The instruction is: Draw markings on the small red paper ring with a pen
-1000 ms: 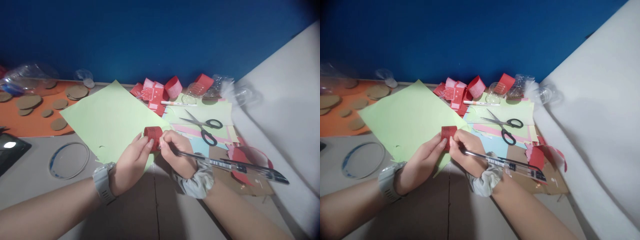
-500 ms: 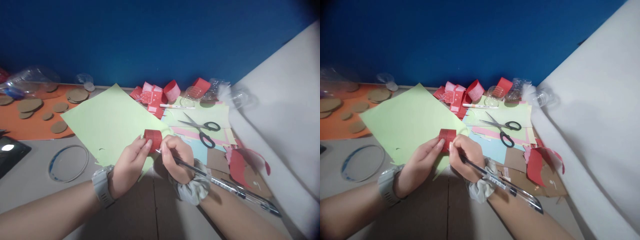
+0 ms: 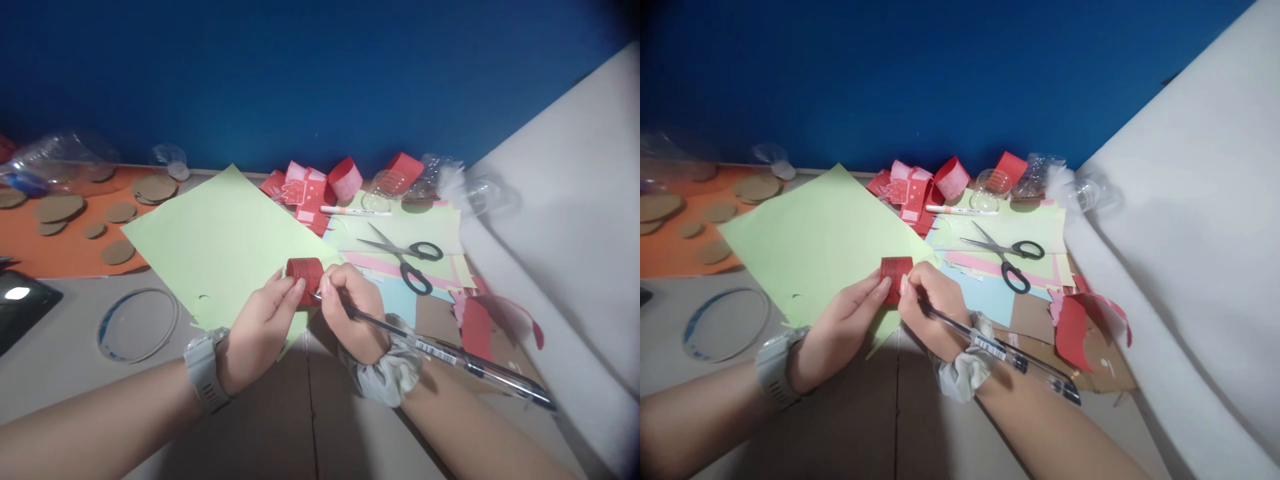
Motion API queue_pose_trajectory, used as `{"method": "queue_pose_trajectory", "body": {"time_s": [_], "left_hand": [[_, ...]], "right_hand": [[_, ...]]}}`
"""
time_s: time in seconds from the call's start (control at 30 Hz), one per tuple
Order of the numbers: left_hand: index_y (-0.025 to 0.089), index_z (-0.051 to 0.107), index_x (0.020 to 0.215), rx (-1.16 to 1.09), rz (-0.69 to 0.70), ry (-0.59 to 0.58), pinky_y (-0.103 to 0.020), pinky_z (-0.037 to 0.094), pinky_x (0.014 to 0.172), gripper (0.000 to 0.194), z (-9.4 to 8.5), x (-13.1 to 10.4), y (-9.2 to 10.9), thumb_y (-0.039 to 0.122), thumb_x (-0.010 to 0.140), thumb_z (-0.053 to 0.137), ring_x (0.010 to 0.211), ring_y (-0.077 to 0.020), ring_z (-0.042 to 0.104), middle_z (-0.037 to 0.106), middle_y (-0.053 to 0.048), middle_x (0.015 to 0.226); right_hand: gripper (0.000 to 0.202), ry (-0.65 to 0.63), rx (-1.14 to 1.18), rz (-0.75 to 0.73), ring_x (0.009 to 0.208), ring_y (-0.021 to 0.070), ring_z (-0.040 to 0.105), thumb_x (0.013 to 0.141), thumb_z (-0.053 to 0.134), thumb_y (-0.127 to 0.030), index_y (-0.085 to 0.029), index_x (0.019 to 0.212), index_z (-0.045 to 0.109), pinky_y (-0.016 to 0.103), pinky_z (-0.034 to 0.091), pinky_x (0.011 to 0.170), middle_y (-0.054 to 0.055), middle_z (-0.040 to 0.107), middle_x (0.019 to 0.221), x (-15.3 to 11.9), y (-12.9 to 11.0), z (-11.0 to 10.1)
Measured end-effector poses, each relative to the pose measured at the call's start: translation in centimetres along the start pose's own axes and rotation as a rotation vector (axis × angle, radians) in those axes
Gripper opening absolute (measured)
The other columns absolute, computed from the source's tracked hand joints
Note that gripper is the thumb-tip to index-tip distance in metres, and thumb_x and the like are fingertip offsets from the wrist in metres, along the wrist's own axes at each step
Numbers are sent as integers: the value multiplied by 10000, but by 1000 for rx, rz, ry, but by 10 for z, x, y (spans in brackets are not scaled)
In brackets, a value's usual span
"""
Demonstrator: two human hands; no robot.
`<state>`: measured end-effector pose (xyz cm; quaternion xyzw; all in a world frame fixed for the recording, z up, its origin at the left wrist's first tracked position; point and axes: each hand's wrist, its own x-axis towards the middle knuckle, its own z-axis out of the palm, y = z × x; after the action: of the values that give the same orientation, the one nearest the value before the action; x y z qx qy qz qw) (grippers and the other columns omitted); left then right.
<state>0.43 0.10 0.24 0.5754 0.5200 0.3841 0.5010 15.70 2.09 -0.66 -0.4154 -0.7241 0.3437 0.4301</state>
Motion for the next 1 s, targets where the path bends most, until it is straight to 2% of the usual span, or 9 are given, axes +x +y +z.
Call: {"method": "queue_pose_trajectory", "body": {"time_s": [0.3,0.5,0.7,0.9,1.0], "left_hand": [[194,582,743,-2,10,-12,-367,402,1046,357,0,1,0,341,1002,384,896,-204,584,648,-35,790],[193,593,788,-19,0,-13,-368,377,1075,325,0,0,2,333,998,388,910,-204,595,695,-48,891],[209,555,729,-7,10,-24,-367,387,1065,351,-2,0,2,342,1001,376,890,-206,588,650,-25,781],[205,560,757,-14,1,-31,-365,394,1042,330,-1,-2,2,334,1001,379,908,-206,587,662,-29,814],[210,549,732,-15,10,-26,-362,389,1042,344,-1,-2,3,341,1001,380,930,-213,574,665,-38,832]], "right_hand": [[216,-29,7,8,568,111,425,895,499,-163,-222,711,403,247,355,543,-41,466,643,2,-1,-1],[195,8,5,44,544,108,409,906,503,-181,-225,734,422,250,346,529,-45,470,640,2,-2,0],[240,-57,11,21,576,125,438,893,504,-187,-223,679,401,270,359,550,-32,468,628,4,-2,-2],[209,-10,9,51,558,114,421,906,500,-190,-224,720,412,257,352,531,-40,469,638,2,-2,-1],[238,-58,7,16,572,118,424,910,497,-200,-223,694,399,265,350,541,-36,462,635,3,-2,-2]]}}
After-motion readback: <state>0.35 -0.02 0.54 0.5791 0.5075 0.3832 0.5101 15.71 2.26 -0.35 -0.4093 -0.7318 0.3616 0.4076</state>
